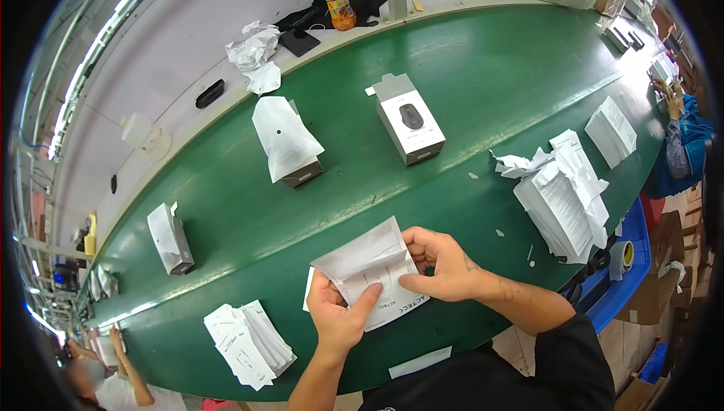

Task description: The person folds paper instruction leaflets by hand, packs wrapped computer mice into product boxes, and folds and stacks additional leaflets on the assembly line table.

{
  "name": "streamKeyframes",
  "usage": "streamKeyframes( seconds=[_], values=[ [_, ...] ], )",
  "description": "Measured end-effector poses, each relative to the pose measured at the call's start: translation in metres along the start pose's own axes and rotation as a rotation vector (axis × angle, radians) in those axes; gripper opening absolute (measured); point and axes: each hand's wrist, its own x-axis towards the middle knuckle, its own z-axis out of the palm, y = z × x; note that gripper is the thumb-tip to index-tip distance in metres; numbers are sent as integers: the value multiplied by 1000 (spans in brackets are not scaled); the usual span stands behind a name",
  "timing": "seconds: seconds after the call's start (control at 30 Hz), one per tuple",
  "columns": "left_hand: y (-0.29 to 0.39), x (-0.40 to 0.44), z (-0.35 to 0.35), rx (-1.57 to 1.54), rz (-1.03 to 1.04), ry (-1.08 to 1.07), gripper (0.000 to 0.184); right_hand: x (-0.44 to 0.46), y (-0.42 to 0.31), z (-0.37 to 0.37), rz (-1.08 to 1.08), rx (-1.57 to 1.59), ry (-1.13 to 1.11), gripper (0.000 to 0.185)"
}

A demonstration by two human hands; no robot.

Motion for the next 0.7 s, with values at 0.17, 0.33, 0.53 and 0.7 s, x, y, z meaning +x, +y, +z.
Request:
streamKeyframes(
  seconds=[0.17,0.33,0.53,0.7],
  values=[
    [-11,-4,-7,52,-7,-19,33,-1,1,1,49,13,24,26],
    [-19,-8,-17,53,-24,0,28,-5,-4,-1,32,-101,-3,14],
    [8,6,-36,362,474,-333,24,-4,-1,-3,-125,1,-19,17],
    [49,12,-20,130,-141,-178,10,-3,-3,-4,-475,-489,-213,22]
  ],
)
